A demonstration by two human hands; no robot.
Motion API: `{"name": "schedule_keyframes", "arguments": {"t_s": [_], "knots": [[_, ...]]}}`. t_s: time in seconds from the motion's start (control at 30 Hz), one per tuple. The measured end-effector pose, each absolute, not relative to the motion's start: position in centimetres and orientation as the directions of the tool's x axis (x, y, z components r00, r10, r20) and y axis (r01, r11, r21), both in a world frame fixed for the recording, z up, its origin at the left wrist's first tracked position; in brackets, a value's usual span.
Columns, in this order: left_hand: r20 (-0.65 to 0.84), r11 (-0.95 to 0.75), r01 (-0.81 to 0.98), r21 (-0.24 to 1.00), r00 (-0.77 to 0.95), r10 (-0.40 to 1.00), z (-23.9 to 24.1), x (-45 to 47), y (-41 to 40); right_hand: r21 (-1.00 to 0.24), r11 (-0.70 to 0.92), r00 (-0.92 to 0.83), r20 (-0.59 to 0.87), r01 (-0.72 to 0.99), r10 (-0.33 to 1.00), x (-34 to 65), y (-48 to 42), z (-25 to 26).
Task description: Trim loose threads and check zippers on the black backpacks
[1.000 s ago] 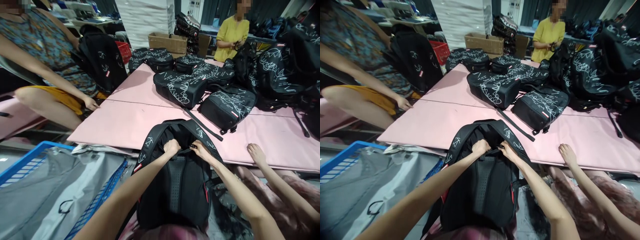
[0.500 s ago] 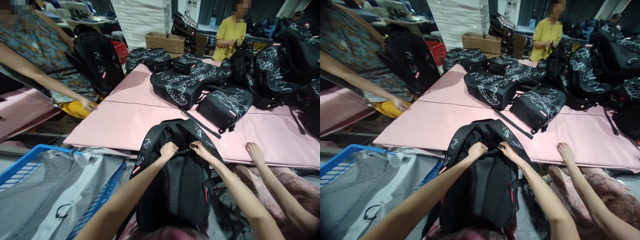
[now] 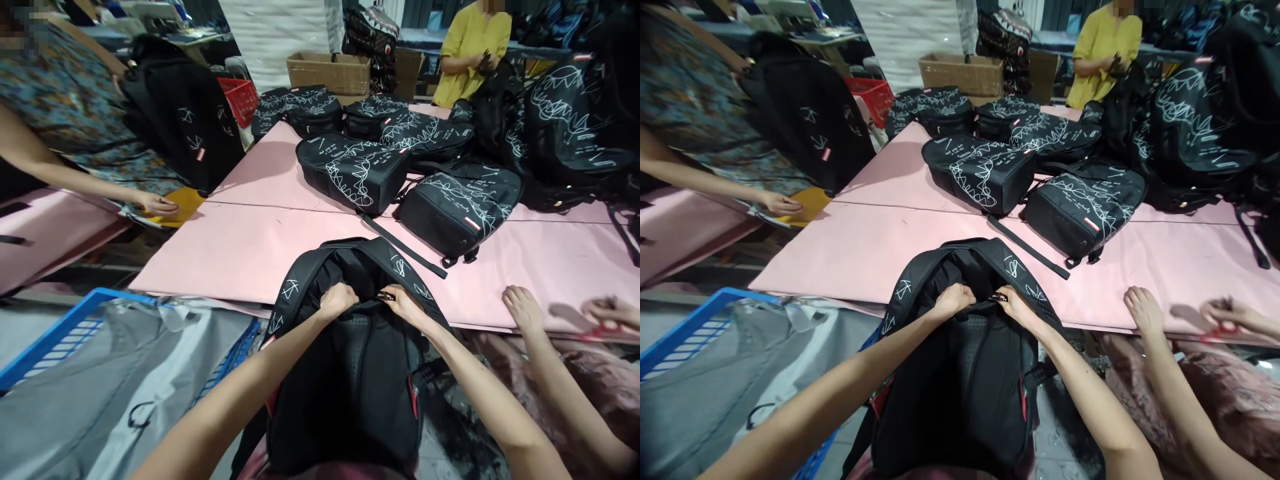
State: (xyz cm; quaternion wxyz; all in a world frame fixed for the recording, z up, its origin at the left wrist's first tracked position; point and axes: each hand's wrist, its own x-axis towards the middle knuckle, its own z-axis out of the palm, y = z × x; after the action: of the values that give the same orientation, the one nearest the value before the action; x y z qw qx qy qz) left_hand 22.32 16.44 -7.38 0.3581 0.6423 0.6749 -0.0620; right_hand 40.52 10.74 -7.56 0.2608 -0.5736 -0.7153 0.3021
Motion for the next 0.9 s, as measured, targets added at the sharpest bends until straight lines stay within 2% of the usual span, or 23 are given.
{"name": "schedule_keyframes", "arguments": {"t_s": [0.17, 0.3, 0.57, 0.7, 0.77, 0.9], "knots": [[-0.553, 0.192, 0.891, 0.412, 0.077, 0.829, -7.6, 21.3, 15.8, -0.782, 0.152, -0.223, 0.017, 0.605, 0.975, 41.1, 10.3, -7.5], [-0.583, 0.221, 0.878, 0.424, 0.078, 0.809, -7.7, 21.3, 16.0, -0.772, 0.159, -0.219, 0.027, 0.615, 0.975, 41.6, 9.8, -7.5], [-0.710, 0.256, 0.929, 0.267, 0.009, 0.704, -7.9, 23.3, 18.2, -0.747, 0.184, -0.194, 0.075, 0.639, 0.978, 41.8, 8.5, -6.2], [-0.733, 0.244, 0.931, 0.270, 0.034, 0.679, -7.9, 24.1, 19.1, -0.713, 0.177, -0.151, 0.101, 0.678, 0.983, 49.8, 6.6, -4.4], [-0.724, 0.228, 0.932, 0.282, 0.051, 0.688, -7.7, 24.5, 19.2, -0.585, 0.252, -0.205, 0.146, 0.771, 0.968, 55.5, 5.5, -3.8], [-0.686, 0.221, 0.928, 0.299, 0.049, 0.726, -7.5, 25.2, 18.9, -0.547, 0.242, -0.172, 0.177, 0.801, 0.969, 64.0, 4.0, -4.5]]}}
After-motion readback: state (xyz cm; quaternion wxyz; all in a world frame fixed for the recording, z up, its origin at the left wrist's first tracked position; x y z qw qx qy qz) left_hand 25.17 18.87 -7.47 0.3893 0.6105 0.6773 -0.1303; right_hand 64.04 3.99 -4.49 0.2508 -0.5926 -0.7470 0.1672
